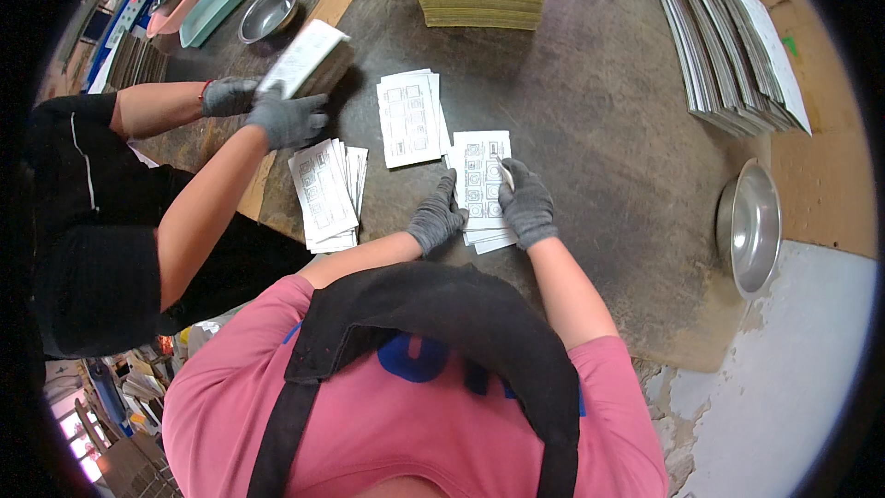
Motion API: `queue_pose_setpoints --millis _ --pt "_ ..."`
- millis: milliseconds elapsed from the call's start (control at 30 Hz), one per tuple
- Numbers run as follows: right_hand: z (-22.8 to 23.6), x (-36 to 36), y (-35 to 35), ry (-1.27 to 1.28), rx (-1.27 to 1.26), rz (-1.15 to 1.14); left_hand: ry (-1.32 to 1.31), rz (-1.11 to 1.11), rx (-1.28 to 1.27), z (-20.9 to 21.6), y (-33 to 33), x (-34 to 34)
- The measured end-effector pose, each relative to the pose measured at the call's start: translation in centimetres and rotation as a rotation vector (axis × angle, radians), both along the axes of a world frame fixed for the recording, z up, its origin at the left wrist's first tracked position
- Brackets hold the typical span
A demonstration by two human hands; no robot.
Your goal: The person marks printed grids on small white paper sheets using a pen-like tool, then stacks the marked sheets. Another person works nearby with cardboard pieces.
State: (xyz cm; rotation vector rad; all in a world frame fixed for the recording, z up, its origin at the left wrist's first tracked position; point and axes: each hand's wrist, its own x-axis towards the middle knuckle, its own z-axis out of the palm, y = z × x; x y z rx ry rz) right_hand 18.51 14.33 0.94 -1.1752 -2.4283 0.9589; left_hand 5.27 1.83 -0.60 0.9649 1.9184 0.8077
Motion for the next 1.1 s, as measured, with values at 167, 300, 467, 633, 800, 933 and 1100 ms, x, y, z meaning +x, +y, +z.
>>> queue_pose_setpoints --millis 167,300,467,633,800,933,1100 --pt "-2.1 3.0 -2.2 -0.089 0.13 -0.011 -0.107 0.078 -0.007 -0.5 -0.2 -0.6" --pt "-1.7 3.3 -3.1 -0.262 0.104 0.07 -0.261 0.129 0.029 0.9 -1.2 -1.5" --pt "-1.4 3.7 -3.4 -0.173 0.119 0.087 -0.363 0.213 0.149 2.6 -0.5 -5.0" --pt "-1.5 3.8 -3.4 -0.173 0.146 0.119 -0.38 0.34 0.167 1.1 0.8 -10.0" --pt "-1.0 3.7 -3.2 -0.212 0.118 0.131 0.14 0.341 0.186 0.3 0.7 -13.2" --pt "-1.0 3.8 -3.2 -0.203 0.026 0.096 0.441 0.235 0.235 0.8 0.3 -10.3" --pt "-2.0 3.2 -2.7 0.057 -0.004 -0.056 0.358 -0.119 -0.037 1.4 0.4 -4.2"
